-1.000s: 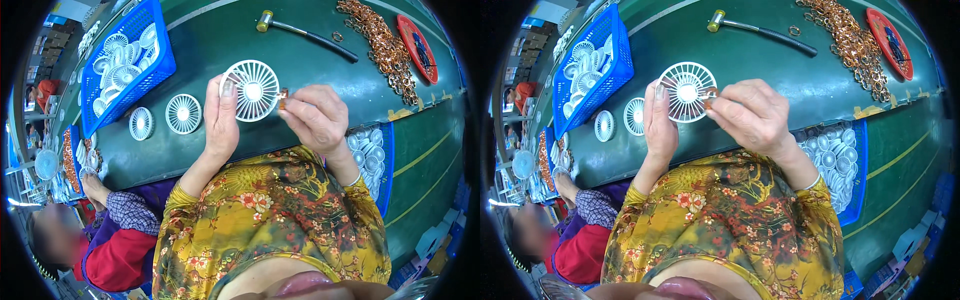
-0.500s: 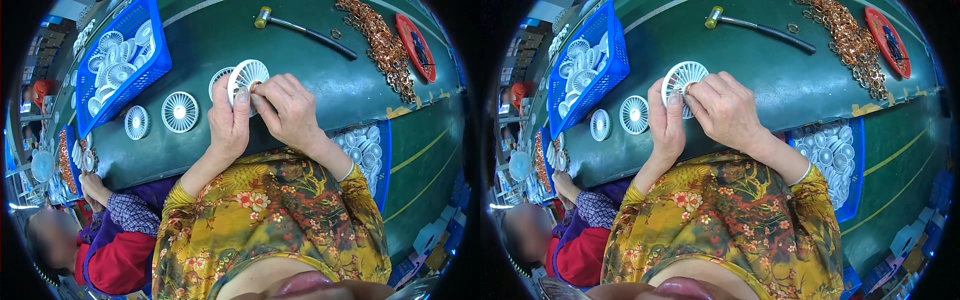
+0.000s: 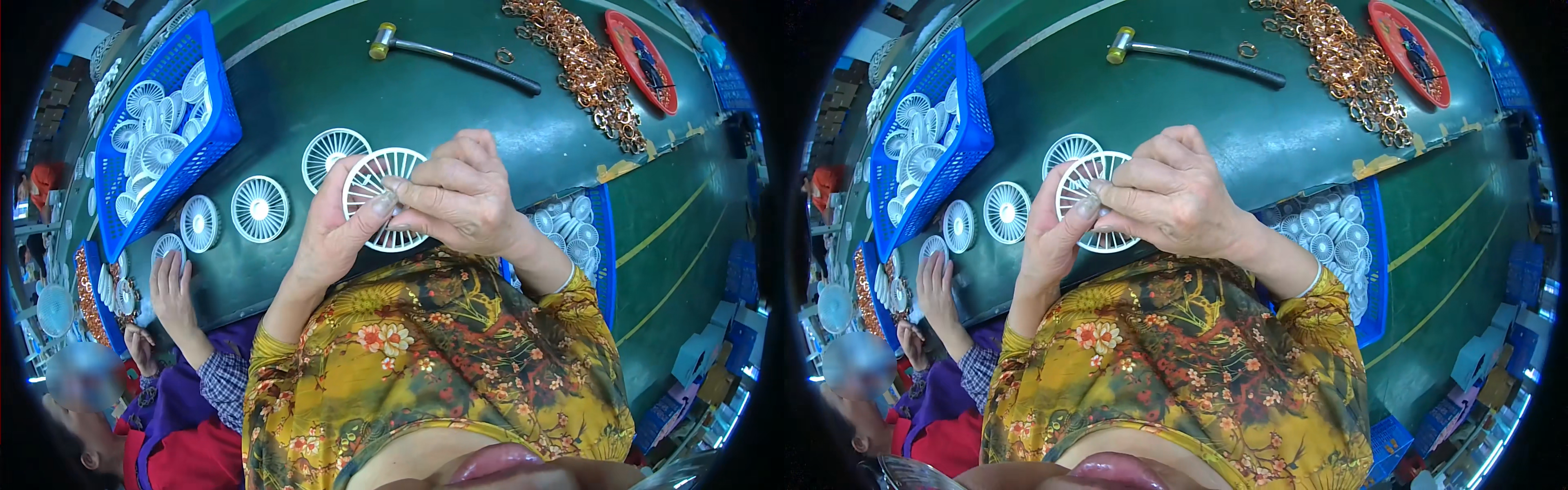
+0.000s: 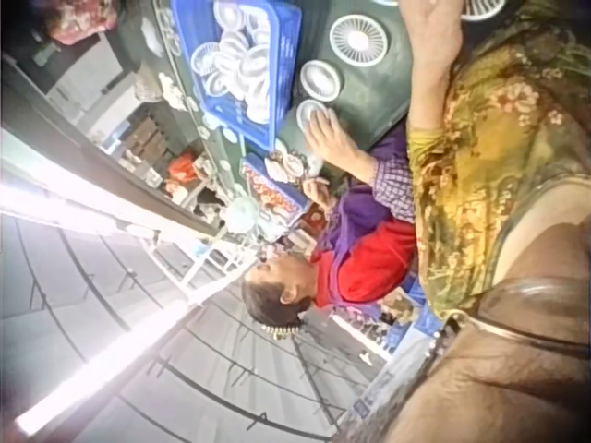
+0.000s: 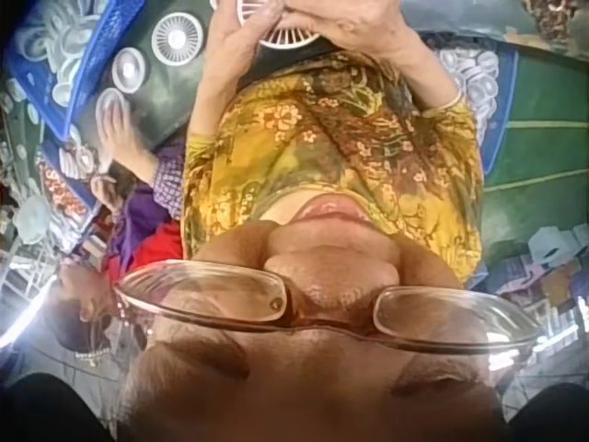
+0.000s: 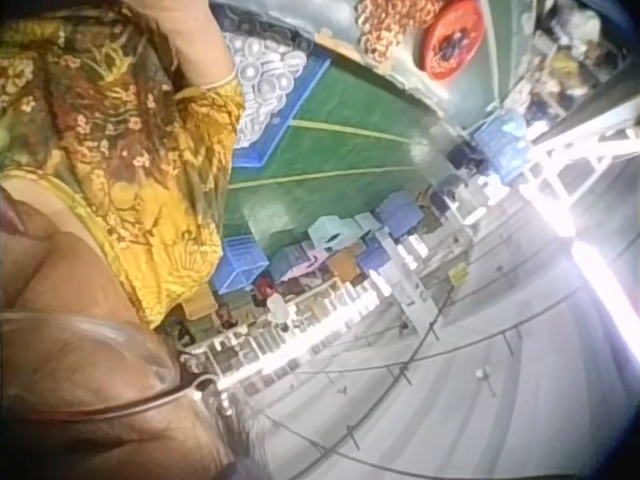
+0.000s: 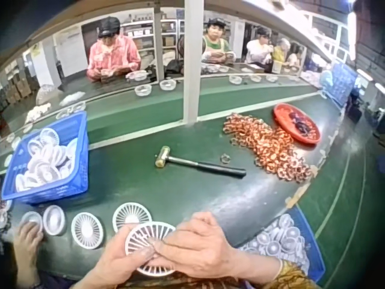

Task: Assembling metal rings into plastic fan guard frames using a small hammer on a production line.

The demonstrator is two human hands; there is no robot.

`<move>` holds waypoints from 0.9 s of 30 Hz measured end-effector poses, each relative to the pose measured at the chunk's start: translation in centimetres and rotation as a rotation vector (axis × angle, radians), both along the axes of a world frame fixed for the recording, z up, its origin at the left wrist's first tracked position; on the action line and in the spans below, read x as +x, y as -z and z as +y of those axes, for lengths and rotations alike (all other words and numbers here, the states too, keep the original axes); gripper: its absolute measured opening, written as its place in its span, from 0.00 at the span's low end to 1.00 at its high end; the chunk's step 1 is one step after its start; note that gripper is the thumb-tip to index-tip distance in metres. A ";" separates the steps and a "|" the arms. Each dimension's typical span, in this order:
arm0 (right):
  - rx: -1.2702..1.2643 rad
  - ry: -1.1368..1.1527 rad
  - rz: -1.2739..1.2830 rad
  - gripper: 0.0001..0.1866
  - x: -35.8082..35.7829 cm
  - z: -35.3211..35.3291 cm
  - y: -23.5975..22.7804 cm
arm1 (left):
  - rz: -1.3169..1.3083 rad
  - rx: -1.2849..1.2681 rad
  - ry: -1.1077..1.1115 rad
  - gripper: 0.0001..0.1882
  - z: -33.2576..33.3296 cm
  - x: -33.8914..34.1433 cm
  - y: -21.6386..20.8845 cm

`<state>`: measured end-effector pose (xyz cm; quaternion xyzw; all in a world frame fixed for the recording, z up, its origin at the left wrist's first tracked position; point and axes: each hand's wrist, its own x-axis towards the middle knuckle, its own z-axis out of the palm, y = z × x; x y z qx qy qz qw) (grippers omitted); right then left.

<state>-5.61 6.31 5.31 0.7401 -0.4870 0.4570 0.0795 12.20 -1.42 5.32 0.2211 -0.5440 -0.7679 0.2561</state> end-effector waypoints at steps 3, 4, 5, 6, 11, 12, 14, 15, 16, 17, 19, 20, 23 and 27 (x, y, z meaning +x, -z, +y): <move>0.001 -0.029 -0.088 0.19 -1.0 -0.6 1.3 | -0.017 -0.065 -0.008 0.20 -0.4 -0.9 0.6; 0.084 -0.087 -0.169 0.16 -1.8 -0.9 1.2 | -0.035 -0.122 -0.029 0.20 -0.6 -1.1 1.0; 0.136 -0.119 -0.181 0.14 -2.6 -1.4 1.0 | -0.096 -0.262 -0.047 0.21 -0.6 -1.0 1.6; 0.243 -0.082 -0.327 0.10 -3.1 -1.8 0.6 | -0.174 -0.495 -0.094 0.21 -0.4 -1.0 1.5; 0.392 0.749 0.016 0.19 -13.1 -7.2 2.5 | -0.304 -1.185 -0.274 0.24 -0.3 -3.3 2.2; 0.528 0.879 0.088 0.22 -15.2 -8.0 3.0 | -0.284 -1.344 -0.328 0.23 -0.5 -3.9 2.1; 0.796 0.909 0.108 0.20 -17.9 -8.8 3.7 | -0.443 -1.426 -0.217 0.23 -0.8 -4.4 3.2; 0.775 0.864 0.082 0.18 -19.7 -8.9 5.0 | -0.523 -1.479 -0.198 0.22 -0.7 -4.5 3.7; 0.694 0.809 0.111 0.17 -20.5 -8.8 5.8 | -0.611 -1.524 -0.182 0.22 -0.7 -4.3 4.4; 0.607 0.798 0.110 0.18 -20.3 -8.6 6.1 | -0.748 -1.496 -0.120 0.23 -0.6 -3.9 4.6; 0.483 0.743 0.013 0.16 -19.8 -8.4 5.9 | -0.790 -1.514 -0.198 0.24 -0.5 -2.8 4.9; 0.470 0.741 -0.077 0.15 -20.2 -8.4 6.5 | -0.764 -1.416 -0.175 0.24 -0.5 -2.3 4.2; 0.513 0.747 -0.262 0.13 -20.7 -8.7 6.5 | -0.453 -1.278 -0.190 0.19 -2.4 -0.9 3.4; 0.282 0.864 -0.003 0.14 -22.1 -9.0 8.0 | -0.352 -1.482 -0.595 0.10 -8.4 3.3 -0.3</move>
